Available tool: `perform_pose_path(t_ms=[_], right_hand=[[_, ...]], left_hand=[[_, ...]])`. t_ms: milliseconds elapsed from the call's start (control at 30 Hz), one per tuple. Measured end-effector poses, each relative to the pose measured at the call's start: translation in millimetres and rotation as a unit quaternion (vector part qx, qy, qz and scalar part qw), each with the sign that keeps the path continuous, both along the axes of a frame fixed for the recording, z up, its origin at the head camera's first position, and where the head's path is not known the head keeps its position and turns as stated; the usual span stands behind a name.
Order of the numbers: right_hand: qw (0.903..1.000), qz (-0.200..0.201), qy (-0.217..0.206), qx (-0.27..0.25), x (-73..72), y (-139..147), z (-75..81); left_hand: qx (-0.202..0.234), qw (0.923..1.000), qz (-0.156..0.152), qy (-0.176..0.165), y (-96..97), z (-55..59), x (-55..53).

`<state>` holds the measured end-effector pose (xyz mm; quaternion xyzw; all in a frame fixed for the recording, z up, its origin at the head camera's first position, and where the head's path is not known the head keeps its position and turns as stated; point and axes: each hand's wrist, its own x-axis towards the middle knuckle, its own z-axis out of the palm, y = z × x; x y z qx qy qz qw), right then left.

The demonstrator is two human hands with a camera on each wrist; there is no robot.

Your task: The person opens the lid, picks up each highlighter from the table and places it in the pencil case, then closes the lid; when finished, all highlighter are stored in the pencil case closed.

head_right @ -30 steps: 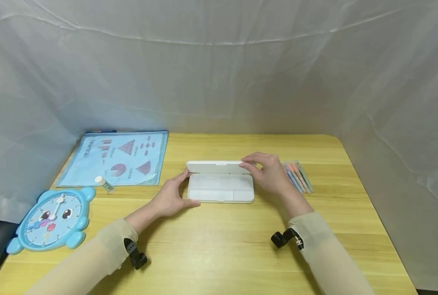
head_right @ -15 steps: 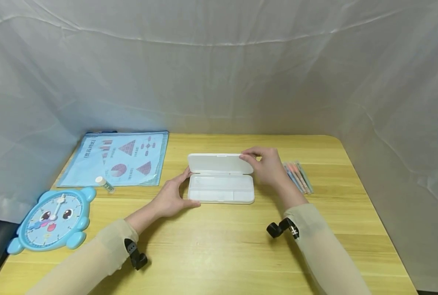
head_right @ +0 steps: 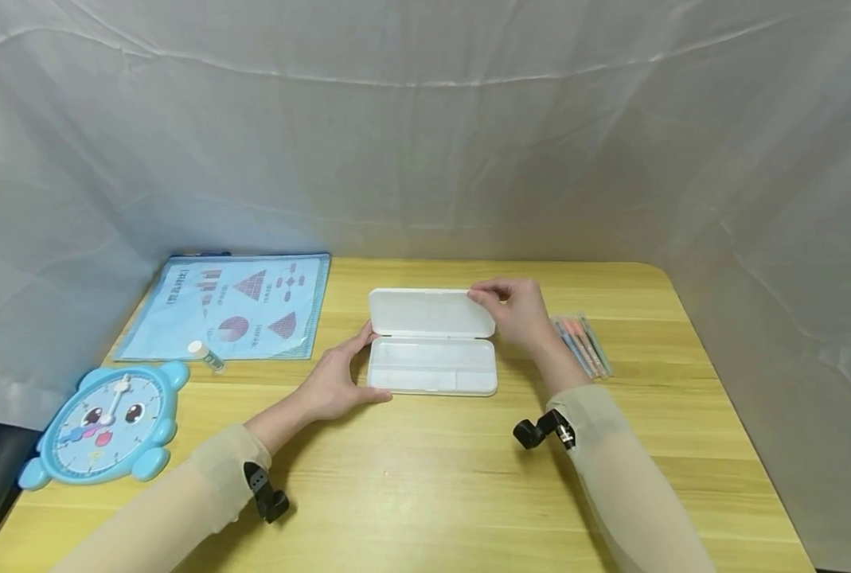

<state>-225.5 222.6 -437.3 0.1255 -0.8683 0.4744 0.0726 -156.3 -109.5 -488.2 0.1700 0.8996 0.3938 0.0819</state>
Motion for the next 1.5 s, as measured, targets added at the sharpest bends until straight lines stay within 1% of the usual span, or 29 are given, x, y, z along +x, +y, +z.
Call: perform_pose_path(t_ms=[267,433,567,667,800,1000,1133,1267,1500], right_hand=[[0.9999,-0.01,0.0,-0.006,-3.6,-2,-1.3],[0.9999,-0.005,0.005,-0.01,-5.0,-1,-3.2],[0.9999,-0.003,0.005,-0.013,-4.7,0,-5.1],[0.9999,-0.003,0.008,-0.012,-5.2,1,-6.7],[0.9999,0.0,0.012,-0.012,-6.1,0,-6.7],[0.9998,0.002,0.018,-0.007,-5.5,-2,-4.8],[0.9997,0.003,0.022,-0.008,-5.1,-1,-5.4],[0.9997,0.003,0.023,-0.012,-4.8,-1,-5.5],[0.9996,0.003,0.026,-0.01,-4.3,-1,-5.9]], left_hand=[[-0.006,1.0,-0.003,0.006,0.1,0.4,-0.5],[-0.04,0.9989,-0.018,0.015,0.0,2.6,0.6],[-0.069,0.9967,-0.036,0.024,1.5,5.2,1.8],[-0.088,0.9946,-0.044,0.033,2.3,6.8,3.2],[-0.107,0.9922,-0.041,0.05,2.5,8.1,5.0],[-0.127,0.9896,-0.031,0.061,3.0,9.9,5.8],[-0.145,0.9872,-0.032,0.059,4.7,13.4,4.0],[-0.16,0.9853,-0.036,0.048,7.1,16.8,1.8],[-0.18,0.9829,-0.028,0.028,9.4,21.6,-1.0]])
